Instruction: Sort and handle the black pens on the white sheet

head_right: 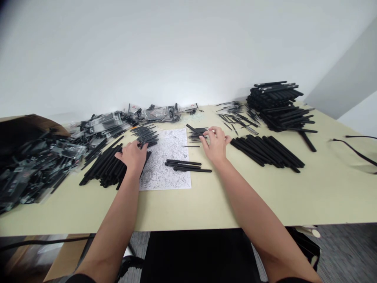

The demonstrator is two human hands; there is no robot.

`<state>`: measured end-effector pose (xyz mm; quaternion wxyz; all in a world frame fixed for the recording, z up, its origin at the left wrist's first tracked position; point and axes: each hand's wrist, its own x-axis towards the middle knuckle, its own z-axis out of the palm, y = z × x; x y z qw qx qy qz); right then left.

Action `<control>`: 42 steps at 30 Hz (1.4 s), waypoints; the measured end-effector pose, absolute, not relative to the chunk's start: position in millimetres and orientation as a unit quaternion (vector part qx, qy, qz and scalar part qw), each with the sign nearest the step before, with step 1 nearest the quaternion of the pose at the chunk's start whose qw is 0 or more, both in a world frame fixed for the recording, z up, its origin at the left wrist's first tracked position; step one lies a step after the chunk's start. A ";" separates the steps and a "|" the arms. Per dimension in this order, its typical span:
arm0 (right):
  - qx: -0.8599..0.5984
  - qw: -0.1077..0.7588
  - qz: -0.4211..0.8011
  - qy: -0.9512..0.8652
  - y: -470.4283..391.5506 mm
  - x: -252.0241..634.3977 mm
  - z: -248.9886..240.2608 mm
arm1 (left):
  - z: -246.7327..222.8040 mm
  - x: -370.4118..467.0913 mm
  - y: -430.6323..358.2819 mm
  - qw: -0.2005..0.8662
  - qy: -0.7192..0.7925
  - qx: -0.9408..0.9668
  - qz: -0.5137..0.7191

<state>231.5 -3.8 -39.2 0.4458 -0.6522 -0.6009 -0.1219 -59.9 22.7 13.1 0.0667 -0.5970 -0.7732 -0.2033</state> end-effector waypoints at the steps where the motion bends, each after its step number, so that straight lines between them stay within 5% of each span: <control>1: -0.652 0.446 -0.122 -0.601 -3.8 231.5 -39.2 | 14.0 -59.3 22.0 0.064 -0.777 -0.593 -0.202; 13: -0.661 0.428 -0.125 -0.603 -4.2 231.2 -39.2 | 10.6 -51.9 17.9 0.114 -0.789 -0.565 -0.213; 26: -0.633 0.381 -0.051 -0.672 -4.2 232.0 -38.0 | 5.4 -37.0 14.6 0.084 -0.582 -0.789 -0.177; 33: -0.632 0.298 0.001 -0.715 1.3 231.9 -44.8 | -5.4 -22.8 12.9 0.004 -0.514 -0.841 -0.170; 42: -0.632 0.291 0.032 -0.717 3.7 235.9 -44.4 | -14.4 -21.5 20.4 -0.056 -0.498 -0.836 -0.223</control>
